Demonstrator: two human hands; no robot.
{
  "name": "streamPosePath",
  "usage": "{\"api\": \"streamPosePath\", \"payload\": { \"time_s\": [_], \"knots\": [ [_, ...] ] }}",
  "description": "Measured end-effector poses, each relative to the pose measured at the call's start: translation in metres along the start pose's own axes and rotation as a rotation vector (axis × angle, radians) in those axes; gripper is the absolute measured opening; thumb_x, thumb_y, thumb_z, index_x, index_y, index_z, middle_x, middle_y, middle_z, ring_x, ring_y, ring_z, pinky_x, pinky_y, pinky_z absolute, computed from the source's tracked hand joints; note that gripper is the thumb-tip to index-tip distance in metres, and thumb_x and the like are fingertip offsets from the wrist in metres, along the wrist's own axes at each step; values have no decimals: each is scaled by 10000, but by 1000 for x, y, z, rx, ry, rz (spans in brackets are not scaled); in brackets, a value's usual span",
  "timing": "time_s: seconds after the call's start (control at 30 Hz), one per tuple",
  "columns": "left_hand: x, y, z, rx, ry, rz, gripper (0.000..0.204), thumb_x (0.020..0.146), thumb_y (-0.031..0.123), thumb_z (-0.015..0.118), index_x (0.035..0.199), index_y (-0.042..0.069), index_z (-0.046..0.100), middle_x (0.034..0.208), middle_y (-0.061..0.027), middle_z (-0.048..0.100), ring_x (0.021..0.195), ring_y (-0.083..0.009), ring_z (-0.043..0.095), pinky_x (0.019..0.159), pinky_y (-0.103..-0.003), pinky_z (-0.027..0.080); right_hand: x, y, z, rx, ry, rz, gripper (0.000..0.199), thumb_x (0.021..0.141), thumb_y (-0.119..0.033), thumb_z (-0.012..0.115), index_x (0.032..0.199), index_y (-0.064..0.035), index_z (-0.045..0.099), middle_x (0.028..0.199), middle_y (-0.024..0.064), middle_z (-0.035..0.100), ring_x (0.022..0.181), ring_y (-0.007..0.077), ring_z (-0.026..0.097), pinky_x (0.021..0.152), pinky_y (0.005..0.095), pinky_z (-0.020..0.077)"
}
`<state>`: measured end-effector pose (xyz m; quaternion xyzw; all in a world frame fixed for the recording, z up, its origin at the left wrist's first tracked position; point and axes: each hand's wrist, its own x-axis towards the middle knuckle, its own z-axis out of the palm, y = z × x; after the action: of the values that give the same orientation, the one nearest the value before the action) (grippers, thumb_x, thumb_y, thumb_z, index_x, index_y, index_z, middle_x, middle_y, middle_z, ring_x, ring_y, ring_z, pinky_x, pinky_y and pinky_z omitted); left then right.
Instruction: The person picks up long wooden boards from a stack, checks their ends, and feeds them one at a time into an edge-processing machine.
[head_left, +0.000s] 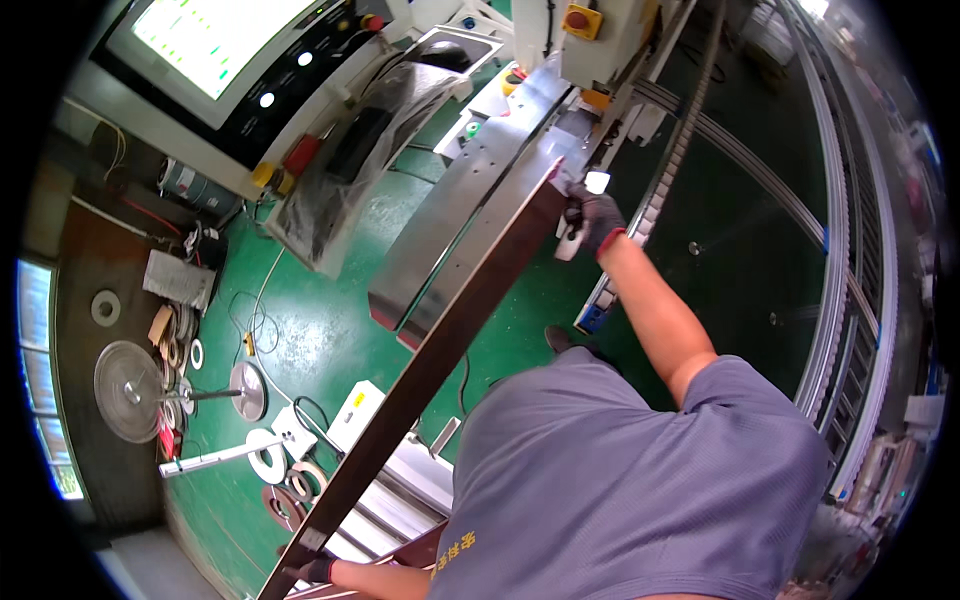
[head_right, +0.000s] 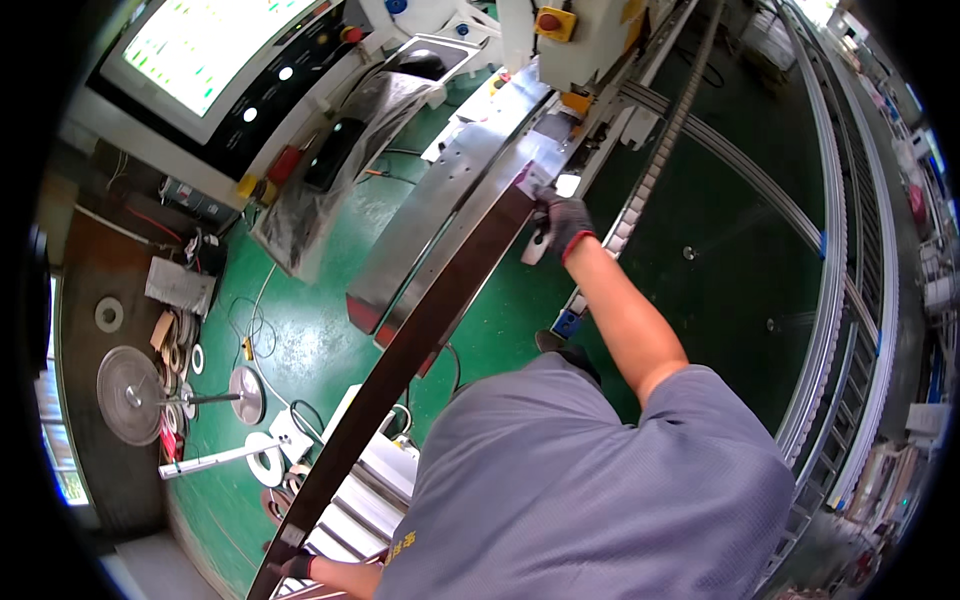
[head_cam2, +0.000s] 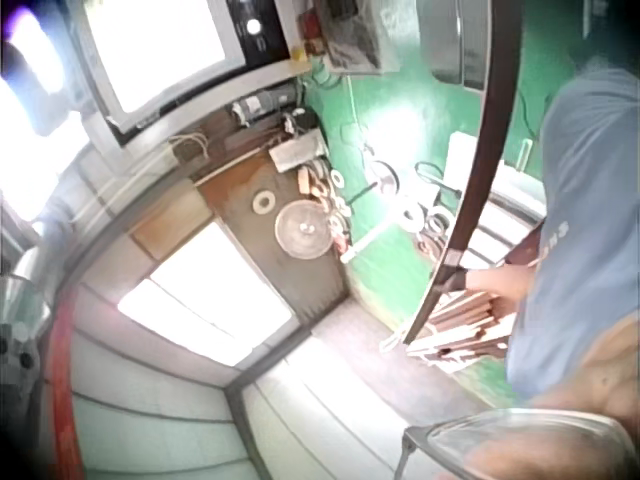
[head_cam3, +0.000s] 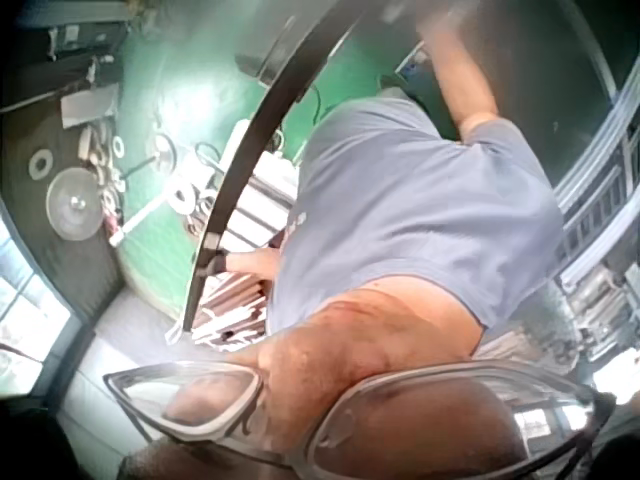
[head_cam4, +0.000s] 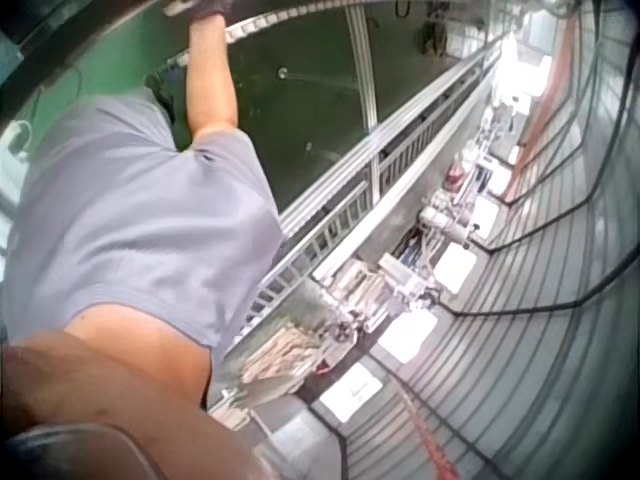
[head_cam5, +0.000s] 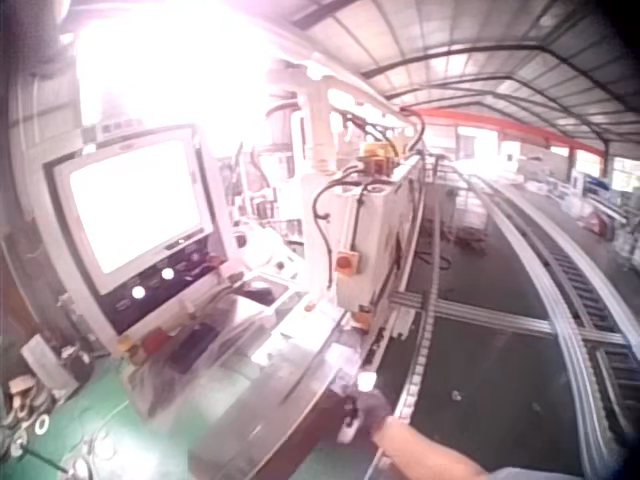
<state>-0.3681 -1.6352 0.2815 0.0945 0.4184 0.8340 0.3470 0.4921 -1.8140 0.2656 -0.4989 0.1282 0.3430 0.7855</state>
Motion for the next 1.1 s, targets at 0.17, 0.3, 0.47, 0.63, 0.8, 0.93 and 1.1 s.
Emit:
{"api": "streamPosePath", "payload": {
  "time_s": [0.17,0.3,0.47,0.63,0.8,0.93,1.1],
  "knots": [
    [11,-124,-50,133,28,-249,554,891,438,596,1260,25,571,1275,-173,596,1129,-341,587,1046,-442,405,26,51,26,-809,69,-624,501,737,-250,759,1092,51,574,757,117,638,679,247,648,624,367,536],
    [-45,-177,-19,199,51,-325,557,891,440,599,1260,23,570,1280,-177,593,1133,-341,585,1047,-442,405,37,88,21,-1108,-167,-495,859,748,-303,697,1389,109,300,997,260,666,890,377,674,784,421,539],
    [-86,-196,-7,225,61,-359,561,890,443,604,1260,22,569,1285,-181,590,1139,-340,583,1049,-443,406,21,130,55,-1221,-281,-388,923,810,-230,625,1428,172,69,995,314,578,930,377,626,806,399,512],
    [-113,-204,1,255,59,-377,566,890,446,608,1260,20,569,1290,-186,586,1145,-339,581,1051,-443,406,9,116,79,-1019,-301,-173,1059,825,-245,628,1414,192,-137,1482,437,42,1392,469,272,1130,364,320],
    [-149,-215,24,294,51,-443,570,890,449,613,1260,18,568,1295,-190,583,1150,-338,578,1053,-443,407,39,116,74,-1107,-175,-304,1013,822,-192,603,1425,184,-118,1185,386,373,1087,411,497,905,388,450],
    [-151,-227,4,221,-175,-482,580,899,429,637,1281,1,551,1305,-200,580,1167,-335,575,1066,-432,402,62,99,75,-1171,-105,-296,946,812,-95,550,1446,159,-105,714,204,652,615,274,655,569,363,531],
    [-173,-237,-4,211,-443,-772,511,952,418,575,1266,16,564,1276,-166,610,1196,-271,562,1085,-392,370,96,61,68,-1129,-86,-282,943,789,-127,590,1431,202,-18,777,279,655,686,337,676,621,416,543]
  ]
}}
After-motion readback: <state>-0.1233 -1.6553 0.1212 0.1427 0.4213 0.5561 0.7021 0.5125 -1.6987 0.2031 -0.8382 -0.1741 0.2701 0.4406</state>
